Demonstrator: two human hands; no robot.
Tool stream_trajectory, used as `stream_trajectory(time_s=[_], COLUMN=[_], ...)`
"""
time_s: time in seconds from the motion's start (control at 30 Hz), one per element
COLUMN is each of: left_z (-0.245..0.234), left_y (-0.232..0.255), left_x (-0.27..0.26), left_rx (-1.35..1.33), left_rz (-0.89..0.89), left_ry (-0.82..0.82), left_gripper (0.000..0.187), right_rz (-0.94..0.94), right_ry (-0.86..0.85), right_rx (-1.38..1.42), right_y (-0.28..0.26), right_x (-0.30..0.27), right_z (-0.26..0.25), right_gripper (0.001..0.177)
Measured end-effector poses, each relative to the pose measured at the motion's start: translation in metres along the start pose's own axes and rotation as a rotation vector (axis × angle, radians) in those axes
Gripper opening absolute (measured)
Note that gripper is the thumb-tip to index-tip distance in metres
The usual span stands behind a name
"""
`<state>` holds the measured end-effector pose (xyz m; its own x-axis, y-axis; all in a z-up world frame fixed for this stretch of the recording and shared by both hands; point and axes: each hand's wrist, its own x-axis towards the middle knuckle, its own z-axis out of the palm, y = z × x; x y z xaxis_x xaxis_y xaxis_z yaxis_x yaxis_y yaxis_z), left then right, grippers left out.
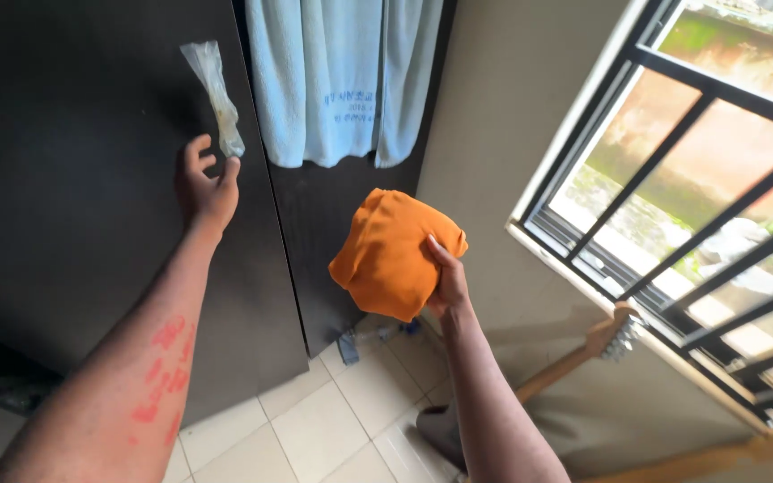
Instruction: The person tidies a bedroom by folding an orange t-shirt and placing it in a wardrobe, then folding gray pants and placing them in the same wardrobe. They also move a hairbrush, an electric shaver, and two notebooks from the bed to a nearby table.
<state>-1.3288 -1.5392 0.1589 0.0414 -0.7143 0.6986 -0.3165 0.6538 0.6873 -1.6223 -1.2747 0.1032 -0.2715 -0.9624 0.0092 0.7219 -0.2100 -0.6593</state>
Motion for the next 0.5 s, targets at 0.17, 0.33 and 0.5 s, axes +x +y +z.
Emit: stream_trajectory(time_s=[0.17, 0.33, 0.5], left_z=[0.028, 0.033, 0.030], left_y=[0.019, 0.027, 0.045], left_x=[0.036, 0.035, 0.024], left_rx=[-0.166, -0.148, -0.053], left_rz=[-0.076, -0.124, -0.214], left_ry=[-0.039, -0.032, -0.011], left_gripper=[0.063, 0.064, 0.065], right_rz=[0.016, 0.055, 0.123], right_ry=[-0.006, -0.037, -0.099], right_rx=[0.001, -0.008, 0.004], right_y=[-0.017, -0.035, -0.056], right_x=[0.040, 0.068, 0.080], right_z=[-0.006, -0.017, -0.021], right_gripper=[0.057, 0.057, 0.055])
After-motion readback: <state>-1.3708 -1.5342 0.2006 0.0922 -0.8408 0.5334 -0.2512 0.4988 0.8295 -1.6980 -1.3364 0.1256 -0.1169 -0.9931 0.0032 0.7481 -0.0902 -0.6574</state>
